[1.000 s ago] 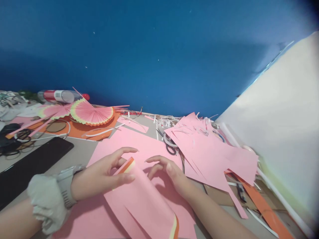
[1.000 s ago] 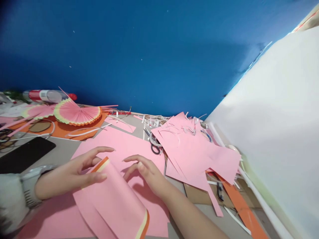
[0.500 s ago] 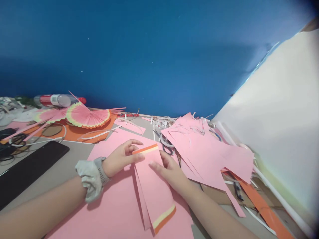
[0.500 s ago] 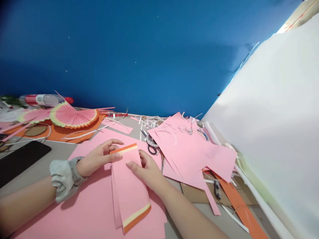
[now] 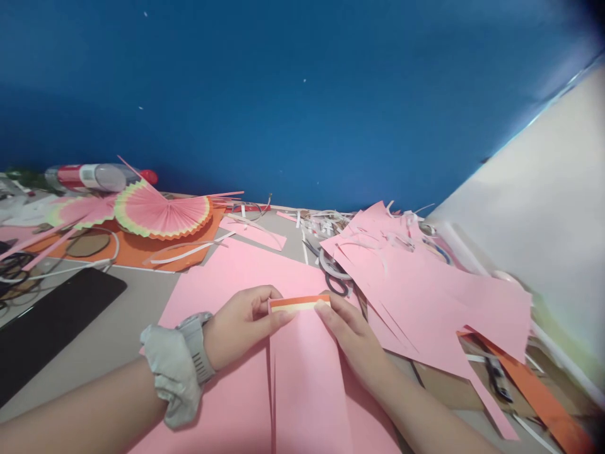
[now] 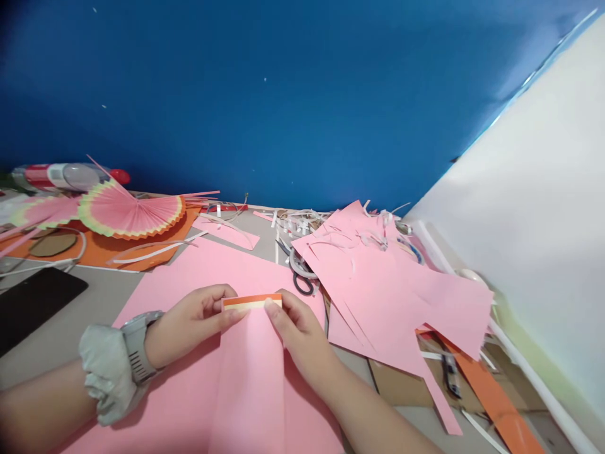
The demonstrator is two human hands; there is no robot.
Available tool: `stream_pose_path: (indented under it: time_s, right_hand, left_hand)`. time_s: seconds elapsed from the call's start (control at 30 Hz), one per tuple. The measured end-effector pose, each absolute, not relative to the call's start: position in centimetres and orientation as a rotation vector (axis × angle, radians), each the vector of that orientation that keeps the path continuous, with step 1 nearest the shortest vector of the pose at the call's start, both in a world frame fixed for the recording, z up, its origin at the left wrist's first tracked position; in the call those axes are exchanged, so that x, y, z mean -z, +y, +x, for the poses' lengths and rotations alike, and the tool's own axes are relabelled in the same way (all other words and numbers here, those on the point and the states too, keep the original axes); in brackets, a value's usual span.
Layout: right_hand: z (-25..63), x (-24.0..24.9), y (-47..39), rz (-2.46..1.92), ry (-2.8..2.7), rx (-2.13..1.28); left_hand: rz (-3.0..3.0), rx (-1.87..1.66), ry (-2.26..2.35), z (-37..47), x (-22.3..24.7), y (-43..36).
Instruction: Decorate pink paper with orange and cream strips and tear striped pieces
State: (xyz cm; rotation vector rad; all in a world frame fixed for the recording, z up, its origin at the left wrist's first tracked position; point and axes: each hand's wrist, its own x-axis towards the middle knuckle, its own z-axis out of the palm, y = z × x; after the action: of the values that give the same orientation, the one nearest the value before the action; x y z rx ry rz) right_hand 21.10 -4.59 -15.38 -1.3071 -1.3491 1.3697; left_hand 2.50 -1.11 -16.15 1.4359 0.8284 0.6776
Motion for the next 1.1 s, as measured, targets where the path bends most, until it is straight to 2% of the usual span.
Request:
stream_pose_path:
  time_s: [0.23,0.6,1.1]
  right_hand:
    - [20.95,15.61,-4.53,-1.396,-1.37,-1.229]
    - [21.1,15.56,-4.68,-1.344,-1.368,-1.352]
    - [20.76,15.21,-4.78,-1.356,-1.344,-1.274]
  left_hand:
    - [1.462,-0.718,0.872,2.47,16.34,-1.12]
    - [1.551,-0.731,0.893,2.43,16.0,-1.51]
    - [1.664,-0.758,0.969,2.42,16.04,-1.41]
